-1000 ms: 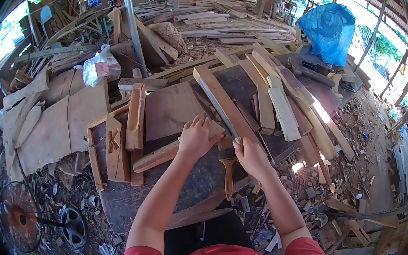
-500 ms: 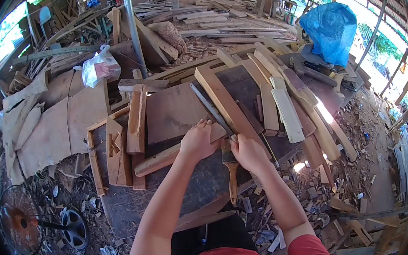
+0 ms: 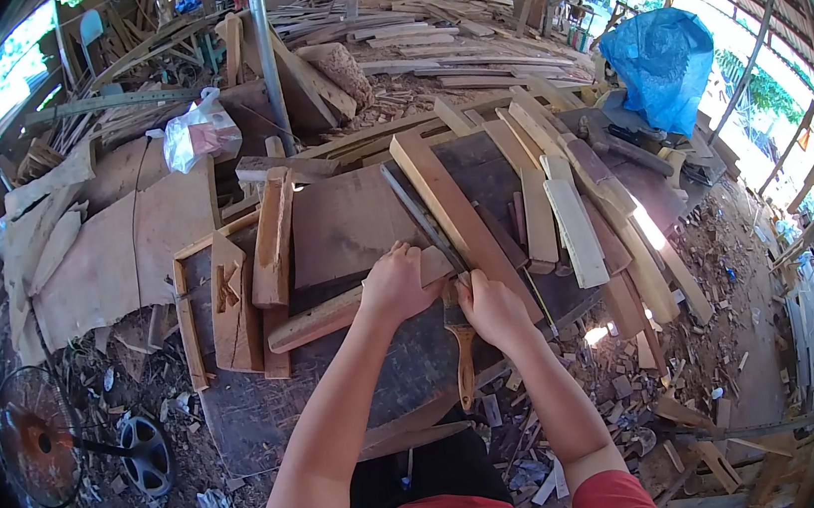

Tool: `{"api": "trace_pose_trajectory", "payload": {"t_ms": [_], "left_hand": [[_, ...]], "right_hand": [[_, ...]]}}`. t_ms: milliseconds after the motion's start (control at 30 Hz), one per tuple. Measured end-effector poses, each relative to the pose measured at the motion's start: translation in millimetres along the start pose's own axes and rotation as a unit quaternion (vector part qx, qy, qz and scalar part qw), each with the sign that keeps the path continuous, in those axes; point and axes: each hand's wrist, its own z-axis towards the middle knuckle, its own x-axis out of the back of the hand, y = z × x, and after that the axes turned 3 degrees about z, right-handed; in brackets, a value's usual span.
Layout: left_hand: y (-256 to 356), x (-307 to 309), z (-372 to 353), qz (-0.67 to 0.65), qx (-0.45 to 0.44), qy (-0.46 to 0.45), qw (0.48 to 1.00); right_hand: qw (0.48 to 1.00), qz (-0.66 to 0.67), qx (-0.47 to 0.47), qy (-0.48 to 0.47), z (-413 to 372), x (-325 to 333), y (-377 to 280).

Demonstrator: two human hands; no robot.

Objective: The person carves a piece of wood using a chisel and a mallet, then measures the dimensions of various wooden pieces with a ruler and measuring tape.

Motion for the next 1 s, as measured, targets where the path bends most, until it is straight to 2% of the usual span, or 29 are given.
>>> {"api": "trace_pose_trajectory", "payload": {"t_ms": [233, 367, 467, 600, 667, 767, 867, 1000], "left_hand": [[-3.4, 1.7, 2.2, -0.031, -0.022, -0.001, 0.999], [2.5, 12.2, 0.8, -0.058, 0.006, -0.032, 0.998], [0.1, 9.9, 1.7, -0.049, -0.01, -0.031, 0.998], [-7.2, -0.9, 2.0, -0.015, -0.044, 0.013, 0.999], [-4.3, 1.2, 3.2, -0.04, -0.001, 0.009, 0.999], [-5.5, 0.0, -2.6, -0.036, -0.06, 0.013, 0.998], [-4.9, -1.6, -3.1, -0.039, -0.056, 0.029, 0.997], [-7.0, -6.7, -2.8, -0.023, -0.054, 0.046, 0.997]], "right_hand": [[0.999, -0.027, -0.008, -0.041, -19.8, 15.4, 2.0], [0.997, -0.032, -0.036, -0.063, -69.9, 29.2, 10.6], [0.995, -0.051, -0.053, -0.072, -113.0, 35.0, 21.9], [0.995, -0.067, -0.043, -0.061, -120.3, 34.6, 28.4], [0.995, -0.062, -0.052, -0.065, -112.1, 41.8, 22.8], [0.996, -0.051, -0.04, -0.067, -85.9, 45.8, 11.9], [0.997, -0.037, 0.011, -0.061, -47.1, 22.1, 5.8], [0.999, -0.02, 0.027, -0.032, -3.7, 5.7, -5.2]]}}
